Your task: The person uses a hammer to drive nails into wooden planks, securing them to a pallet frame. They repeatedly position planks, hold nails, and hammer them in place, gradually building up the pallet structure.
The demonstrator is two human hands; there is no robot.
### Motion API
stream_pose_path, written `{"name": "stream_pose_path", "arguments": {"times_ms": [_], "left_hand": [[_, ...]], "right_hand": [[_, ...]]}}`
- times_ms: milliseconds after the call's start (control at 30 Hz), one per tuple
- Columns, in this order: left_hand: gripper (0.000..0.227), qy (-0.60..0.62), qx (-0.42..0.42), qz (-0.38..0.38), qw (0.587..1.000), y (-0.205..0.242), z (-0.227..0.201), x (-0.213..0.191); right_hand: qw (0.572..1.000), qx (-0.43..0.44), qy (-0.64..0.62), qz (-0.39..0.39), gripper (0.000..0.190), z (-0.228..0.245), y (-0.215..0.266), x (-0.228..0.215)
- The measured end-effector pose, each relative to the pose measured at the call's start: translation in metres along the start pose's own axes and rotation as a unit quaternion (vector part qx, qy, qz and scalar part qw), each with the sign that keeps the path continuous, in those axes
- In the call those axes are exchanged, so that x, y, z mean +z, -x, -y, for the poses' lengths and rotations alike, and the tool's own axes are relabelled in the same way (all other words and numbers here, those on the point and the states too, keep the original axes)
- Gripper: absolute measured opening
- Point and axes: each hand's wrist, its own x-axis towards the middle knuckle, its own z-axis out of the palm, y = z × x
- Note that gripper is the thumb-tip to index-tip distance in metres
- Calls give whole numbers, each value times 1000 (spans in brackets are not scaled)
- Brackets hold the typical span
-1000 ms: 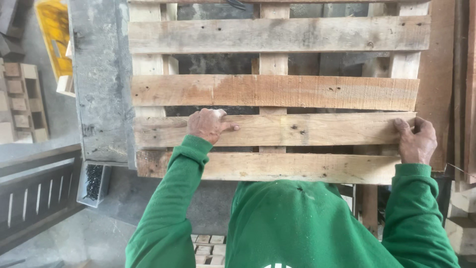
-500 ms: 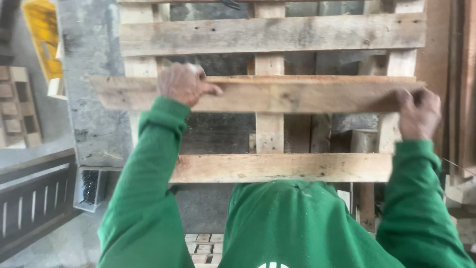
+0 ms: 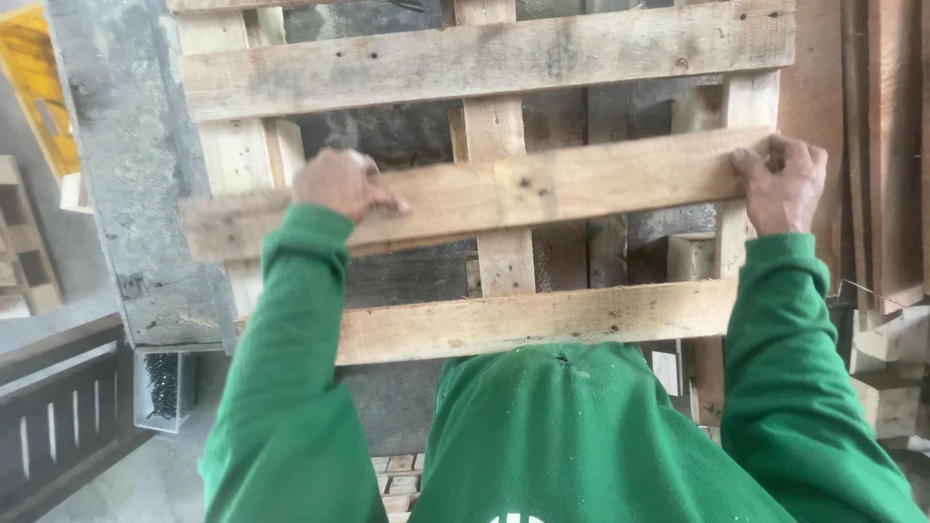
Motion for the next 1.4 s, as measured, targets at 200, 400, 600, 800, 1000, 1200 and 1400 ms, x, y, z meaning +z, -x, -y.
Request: {"name": "stream_pose_path", "arguments": {"times_ms": [200, 400, 600, 800, 1000, 1200, 1400], "left_hand": [[84, 84, -18, -31, 996, 69, -1, 51], [61, 95, -97, -18, 991, 60, 0, 30], [65, 97, -9, -169, 981, 18, -31, -25], [99, 28, 152, -208, 966, 1, -167, 25], [116, -10, 138, -113, 984, -14, -217, 52], [123, -67, 107, -83, 989, -19, -216, 34], [119, -81, 115, -107, 984, -15, -228, 43]], "right_hand": [[999, -9, 40, 6, 42, -46, 82, -13], [986, -59, -134, -82, 29, -36, 69, -14], [980, -24, -188, -68, 25, 8, -28, -20], [984, -20, -161, -72, 53, -14, -53, 35], [933, -5, -360, -1, 50, -55, -54, 40], [915, 64, -399, -4, 40, -57, -55, 34], [954, 66, -287, -48, 34, -63, -38, 24]]}}
